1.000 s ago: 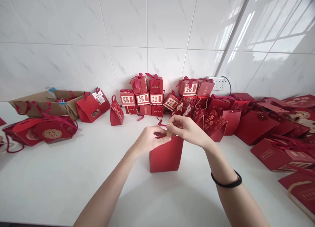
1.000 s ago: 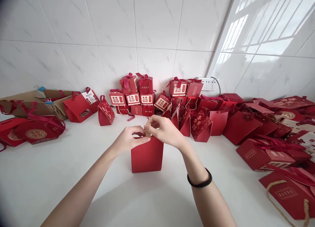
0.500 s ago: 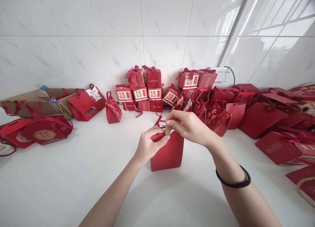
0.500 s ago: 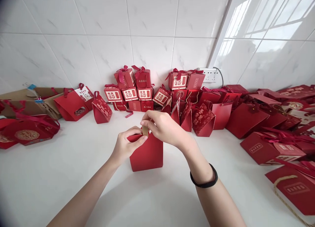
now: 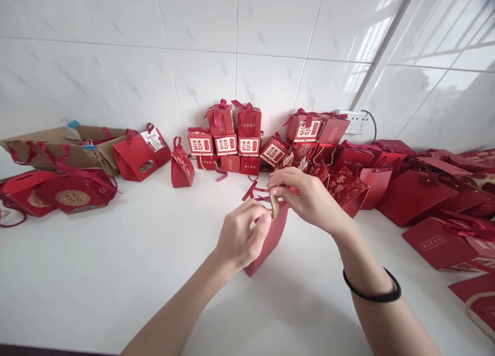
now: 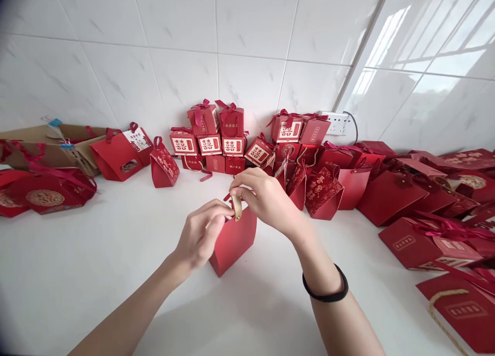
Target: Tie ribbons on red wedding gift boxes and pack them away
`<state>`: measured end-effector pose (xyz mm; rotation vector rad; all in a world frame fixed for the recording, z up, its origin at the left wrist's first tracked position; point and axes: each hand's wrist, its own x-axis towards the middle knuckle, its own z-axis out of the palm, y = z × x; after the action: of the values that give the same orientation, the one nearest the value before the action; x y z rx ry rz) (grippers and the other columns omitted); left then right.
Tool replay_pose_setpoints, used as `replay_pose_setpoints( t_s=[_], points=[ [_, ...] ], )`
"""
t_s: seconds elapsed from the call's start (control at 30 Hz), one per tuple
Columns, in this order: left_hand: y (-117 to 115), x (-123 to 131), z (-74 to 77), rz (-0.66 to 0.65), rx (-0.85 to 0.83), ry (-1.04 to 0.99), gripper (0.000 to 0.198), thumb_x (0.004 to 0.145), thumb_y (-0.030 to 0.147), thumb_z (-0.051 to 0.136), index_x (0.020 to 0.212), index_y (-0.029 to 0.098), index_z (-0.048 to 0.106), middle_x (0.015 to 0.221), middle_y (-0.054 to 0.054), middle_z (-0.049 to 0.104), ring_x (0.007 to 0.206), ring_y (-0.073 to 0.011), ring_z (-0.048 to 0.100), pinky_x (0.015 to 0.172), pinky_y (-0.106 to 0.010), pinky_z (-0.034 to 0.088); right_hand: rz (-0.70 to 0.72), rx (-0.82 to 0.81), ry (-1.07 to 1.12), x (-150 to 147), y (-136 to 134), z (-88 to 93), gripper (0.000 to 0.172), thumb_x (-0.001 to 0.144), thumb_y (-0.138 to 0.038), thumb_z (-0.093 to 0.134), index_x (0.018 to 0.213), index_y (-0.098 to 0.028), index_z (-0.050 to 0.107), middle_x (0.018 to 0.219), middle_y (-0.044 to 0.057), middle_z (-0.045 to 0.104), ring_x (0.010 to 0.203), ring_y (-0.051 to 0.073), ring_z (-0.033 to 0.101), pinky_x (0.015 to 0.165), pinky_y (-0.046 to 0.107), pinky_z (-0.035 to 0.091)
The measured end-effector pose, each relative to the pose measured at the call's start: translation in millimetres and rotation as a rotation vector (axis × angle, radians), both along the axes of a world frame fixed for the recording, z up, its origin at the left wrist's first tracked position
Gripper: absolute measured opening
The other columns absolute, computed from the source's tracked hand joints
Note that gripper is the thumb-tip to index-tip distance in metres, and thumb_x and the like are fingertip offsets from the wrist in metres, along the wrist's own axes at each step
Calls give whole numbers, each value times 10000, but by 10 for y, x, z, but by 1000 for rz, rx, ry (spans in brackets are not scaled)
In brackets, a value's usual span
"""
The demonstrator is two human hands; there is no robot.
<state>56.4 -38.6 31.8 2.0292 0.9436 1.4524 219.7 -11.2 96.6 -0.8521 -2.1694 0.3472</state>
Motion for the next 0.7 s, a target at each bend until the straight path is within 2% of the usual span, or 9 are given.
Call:
replay_pose_setpoints(
  t_s=[0.07,0.1,0.2,0.23,0.3,0.4,0.5,0.6,0.7],
  points=[
    [10,-53,41,-146,-89,-74,452,927,381,298,686,167,616,717,-66,621,678,-168,578,610,-285,457,164,-59,8,54,-7,36,171,903,-232,519,778,-187,626,860,57,600,869,168,566,742,279,474],
    [33,-78,53,-181,-132,-114,445,922,384,317,667,166,610,696,-65,622,666,-168,579,607,-285,459,243,-100,17,77,-12,50,177,902,-268,534,784,-185,635,846,56,577,836,159,556,713,270,475],
    [126,-114,44,-249,-195,-142,161,827,312,542,822,170,618,862,-70,645,815,-190,598,715,-293,477,422,-212,37,109,-35,69,184,904,-308,541,818,-180,641,775,33,539,729,127,521,654,255,466],
    [151,-111,31,-299,-201,-118,152,788,278,599,903,179,610,936,-73,637,884,-202,592,760,-301,475,472,-241,37,108,-44,69,192,910,-311,531,823,-177,637,758,30,543,722,125,519,661,258,466],
    [178,-95,2,-444,-238,-35,208,767,252,635,962,193,598,968,-70,622,918,-209,579,795,-315,469,545,-281,34,102,-59,68,217,921,-326,510,831,-171,631,748,38,568,743,133,526,690,276,471],
    [168,-79,-12,-558,-297,-3,128,753,244,659,849,174,611,830,-45,605,814,-183,564,772,-314,461,579,-304,29,115,-73,79,237,922,-342,504,835,-164,634,784,56,587,768,146,545,697,295,480],
    [146,-105,20,-536,-304,-103,159,724,233,684,852,158,628,798,-41,605,720,-147,533,686,-282,450,548,-282,46,169,-76,109,201,921,-309,512,836,-167,626,808,58,583,776,153,568,715,317,489],
    [145,-147,59,-367,-268,-130,66,769,220,631,750,159,648,700,-15,575,584,-92,442,562,-236,387,386,-228,65,224,-73,132,145,914,-262,522,851,-172,616,841,60,585,809,161,578,733,318,491],
    [147,-155,76,-234,-214,-172,84,769,218,627,707,163,643,686,-5,548,576,-86,441,526,-219,376,272,-232,60,225,-74,131,107,906,-224,522,861,-171,603,856,56,588,796,152,587,710,293,497]
  ],
)
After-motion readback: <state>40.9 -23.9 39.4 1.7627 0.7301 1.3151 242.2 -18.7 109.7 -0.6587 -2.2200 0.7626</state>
